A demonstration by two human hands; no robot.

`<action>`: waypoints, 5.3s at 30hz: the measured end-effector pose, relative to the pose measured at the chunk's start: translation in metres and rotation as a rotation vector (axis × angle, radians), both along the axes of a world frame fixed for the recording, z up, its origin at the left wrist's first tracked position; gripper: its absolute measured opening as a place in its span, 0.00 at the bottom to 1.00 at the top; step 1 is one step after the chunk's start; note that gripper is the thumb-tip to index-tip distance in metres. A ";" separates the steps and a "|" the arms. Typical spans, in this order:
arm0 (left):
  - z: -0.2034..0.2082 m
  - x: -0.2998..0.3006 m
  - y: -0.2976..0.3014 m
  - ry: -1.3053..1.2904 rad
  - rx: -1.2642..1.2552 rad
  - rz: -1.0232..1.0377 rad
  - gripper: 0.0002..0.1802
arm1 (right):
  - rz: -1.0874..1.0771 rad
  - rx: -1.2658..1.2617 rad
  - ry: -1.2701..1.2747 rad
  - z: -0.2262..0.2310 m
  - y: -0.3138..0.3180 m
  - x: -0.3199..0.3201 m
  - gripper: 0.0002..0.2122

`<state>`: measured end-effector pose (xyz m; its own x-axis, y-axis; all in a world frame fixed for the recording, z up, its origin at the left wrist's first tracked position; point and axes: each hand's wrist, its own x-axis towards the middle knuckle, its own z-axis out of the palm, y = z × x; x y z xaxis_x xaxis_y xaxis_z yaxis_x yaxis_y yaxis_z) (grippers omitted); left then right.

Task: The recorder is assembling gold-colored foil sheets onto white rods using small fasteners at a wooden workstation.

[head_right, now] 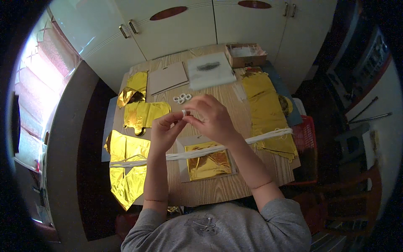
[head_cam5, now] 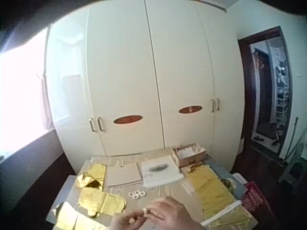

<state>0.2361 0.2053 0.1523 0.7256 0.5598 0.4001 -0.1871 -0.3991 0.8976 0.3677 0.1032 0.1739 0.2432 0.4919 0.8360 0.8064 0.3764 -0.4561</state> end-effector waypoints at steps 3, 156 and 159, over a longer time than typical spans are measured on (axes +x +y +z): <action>0.009 -0.009 0.005 0.142 0.019 -0.115 0.06 | 0.335 -0.257 0.227 -0.005 -0.003 0.008 0.09; 0.026 -0.024 0.010 -0.124 0.040 0.162 0.18 | 0.970 -0.664 0.573 -0.052 0.010 0.023 0.10; 0.026 -0.020 0.013 0.193 0.874 0.498 0.08 | 0.878 -0.617 0.607 -0.036 -0.003 0.028 0.09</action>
